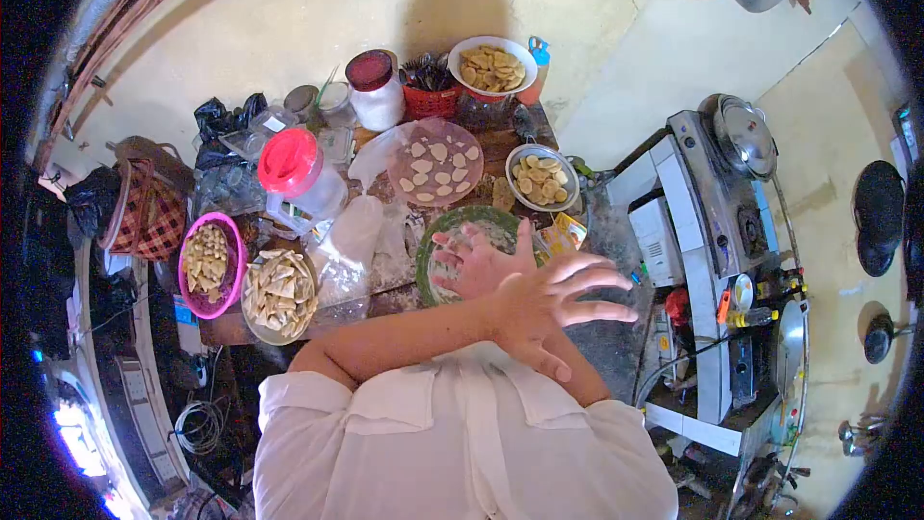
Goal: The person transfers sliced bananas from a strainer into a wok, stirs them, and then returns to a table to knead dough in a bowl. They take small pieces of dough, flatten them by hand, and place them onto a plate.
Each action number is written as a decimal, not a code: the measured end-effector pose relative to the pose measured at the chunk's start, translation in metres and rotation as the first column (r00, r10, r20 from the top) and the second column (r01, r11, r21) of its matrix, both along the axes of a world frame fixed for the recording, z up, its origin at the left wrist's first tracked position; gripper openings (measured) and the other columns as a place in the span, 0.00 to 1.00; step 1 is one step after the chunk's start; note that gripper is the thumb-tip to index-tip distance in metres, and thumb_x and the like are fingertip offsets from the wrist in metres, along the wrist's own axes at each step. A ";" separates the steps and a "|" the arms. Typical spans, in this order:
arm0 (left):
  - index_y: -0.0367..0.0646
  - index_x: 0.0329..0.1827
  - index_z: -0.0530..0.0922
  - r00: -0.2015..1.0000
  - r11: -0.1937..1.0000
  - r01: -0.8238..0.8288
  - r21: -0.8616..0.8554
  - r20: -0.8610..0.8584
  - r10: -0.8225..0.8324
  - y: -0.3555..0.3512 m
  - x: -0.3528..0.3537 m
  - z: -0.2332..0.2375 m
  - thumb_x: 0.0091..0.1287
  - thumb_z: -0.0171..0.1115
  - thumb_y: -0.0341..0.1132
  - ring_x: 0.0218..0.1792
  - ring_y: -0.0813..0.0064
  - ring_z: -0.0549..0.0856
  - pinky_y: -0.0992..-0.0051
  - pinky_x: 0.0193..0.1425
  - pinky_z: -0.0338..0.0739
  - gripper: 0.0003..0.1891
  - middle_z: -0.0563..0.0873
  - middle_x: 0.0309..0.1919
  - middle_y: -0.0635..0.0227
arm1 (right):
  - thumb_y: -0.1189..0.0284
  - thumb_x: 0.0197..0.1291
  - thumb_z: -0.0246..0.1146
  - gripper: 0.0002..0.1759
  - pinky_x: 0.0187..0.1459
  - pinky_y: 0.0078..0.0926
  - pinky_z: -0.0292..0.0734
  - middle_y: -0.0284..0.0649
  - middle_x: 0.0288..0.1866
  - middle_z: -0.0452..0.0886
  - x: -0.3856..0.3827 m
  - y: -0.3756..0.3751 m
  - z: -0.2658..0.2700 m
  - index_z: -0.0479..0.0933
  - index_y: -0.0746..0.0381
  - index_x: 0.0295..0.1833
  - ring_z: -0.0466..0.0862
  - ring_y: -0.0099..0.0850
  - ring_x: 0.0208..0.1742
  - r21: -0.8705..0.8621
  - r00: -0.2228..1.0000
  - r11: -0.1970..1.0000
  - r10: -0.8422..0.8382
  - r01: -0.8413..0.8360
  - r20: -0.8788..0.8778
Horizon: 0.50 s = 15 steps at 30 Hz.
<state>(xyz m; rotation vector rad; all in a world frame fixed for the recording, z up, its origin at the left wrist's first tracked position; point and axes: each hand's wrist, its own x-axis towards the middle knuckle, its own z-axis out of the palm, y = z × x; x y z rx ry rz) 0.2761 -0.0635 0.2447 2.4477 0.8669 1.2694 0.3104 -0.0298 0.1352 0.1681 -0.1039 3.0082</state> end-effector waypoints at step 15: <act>0.50 0.59 0.71 0.937 0.941 -0.340 0.000 -0.092 0.338 0.005 -0.020 -0.009 0.59 0.42 0.69 0.53 0.59 0.71 0.58 0.58 0.59 0.37 0.74 0.54 0.59 | 0.48 0.62 0.50 0.24 0.55 0.59 0.66 0.49 0.60 0.69 -0.006 0.004 -0.037 0.63 0.51 0.56 0.70 0.48 0.59 0.131 0.955 0.991 -0.057 0.020 0.290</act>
